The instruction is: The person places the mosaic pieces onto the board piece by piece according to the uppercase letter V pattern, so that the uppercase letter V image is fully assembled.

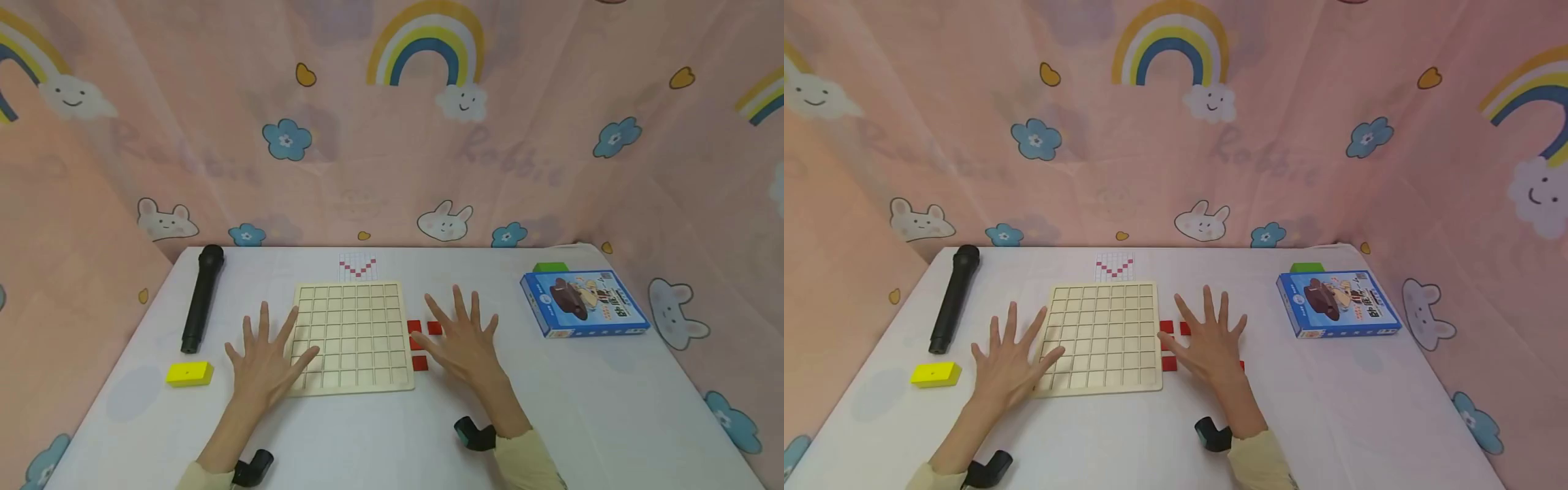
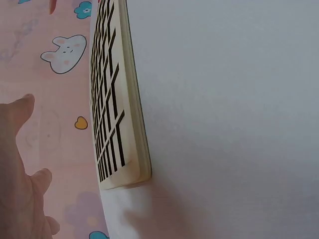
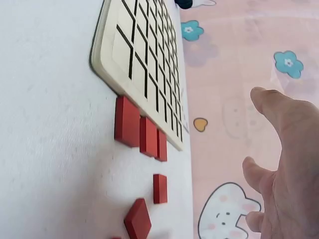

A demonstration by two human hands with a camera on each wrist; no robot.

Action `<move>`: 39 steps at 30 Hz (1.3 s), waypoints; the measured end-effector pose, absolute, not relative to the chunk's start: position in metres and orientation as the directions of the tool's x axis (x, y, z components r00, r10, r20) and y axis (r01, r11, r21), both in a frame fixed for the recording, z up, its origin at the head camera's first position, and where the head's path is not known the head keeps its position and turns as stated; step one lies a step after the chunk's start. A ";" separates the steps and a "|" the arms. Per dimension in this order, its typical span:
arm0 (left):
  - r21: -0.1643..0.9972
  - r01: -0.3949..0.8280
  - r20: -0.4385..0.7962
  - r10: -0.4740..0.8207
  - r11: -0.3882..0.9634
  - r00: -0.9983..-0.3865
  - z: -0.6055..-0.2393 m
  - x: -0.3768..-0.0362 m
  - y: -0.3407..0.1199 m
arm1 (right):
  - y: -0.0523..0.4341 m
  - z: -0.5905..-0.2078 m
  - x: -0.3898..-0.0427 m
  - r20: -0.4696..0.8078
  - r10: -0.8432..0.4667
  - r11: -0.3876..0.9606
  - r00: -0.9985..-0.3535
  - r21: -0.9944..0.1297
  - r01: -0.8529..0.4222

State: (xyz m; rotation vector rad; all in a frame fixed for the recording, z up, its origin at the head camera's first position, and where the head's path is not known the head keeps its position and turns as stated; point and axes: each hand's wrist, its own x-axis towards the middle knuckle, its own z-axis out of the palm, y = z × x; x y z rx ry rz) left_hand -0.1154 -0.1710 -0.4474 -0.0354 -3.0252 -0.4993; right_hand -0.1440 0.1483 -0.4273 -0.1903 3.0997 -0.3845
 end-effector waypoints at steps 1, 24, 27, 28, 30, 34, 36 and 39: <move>0.320 0.038 0.085 0.011 0.947 -0.996 -0.447 -0.114 -0.172 | 0.151 -0.427 -0.143 0.009 -0.120 0.962 -0.993 -0.246 -0.119; 0.635 0.184 0.040 0.205 0.750 -0.978 -0.452 -0.096 -0.212 | 0.223 -0.436 -0.118 -0.013 -0.120 0.857 -0.993 -0.505 -0.097; 0.689 0.201 0.047 0.234 0.696 -0.971 -0.454 -0.097 -0.214 | 0.232 -0.437 -0.112 -0.026 -0.122 0.794 -0.992 -0.602 -0.082; 0.709 0.196 0.039 0.240 0.677 -0.970 -0.455 -0.097 -0.215 | 0.235 -0.438 -0.110 -0.022 -0.122 0.777 -0.992 -0.624 -0.081; 0.736 0.189 0.028 0.250 0.651 -0.968 -0.455 -0.097 -0.217 | 0.242 -0.440 -0.107 -0.006 -0.120 0.733 -0.993 -0.675 -0.084; 0.757 0.165 -0.005 0.258 0.633 -0.966 -0.456 -0.099 -0.219 | 0.257 -0.448 -0.103 0.004 -0.140 0.661 -0.990 -0.744 -0.097; 0.768 0.159 -0.008 0.257 0.621 -0.966 -0.457 -0.099 -0.219 | 0.261 -0.452 -0.102 -0.005 -0.156 0.655 -0.988 -0.749 -0.099; 0.792 0.162 0.002 0.263 0.589 -0.965 -0.460 -0.100 -0.218 | 0.266 -0.456 -0.102 -0.027 -0.169 0.656 -0.985 -0.750 -0.092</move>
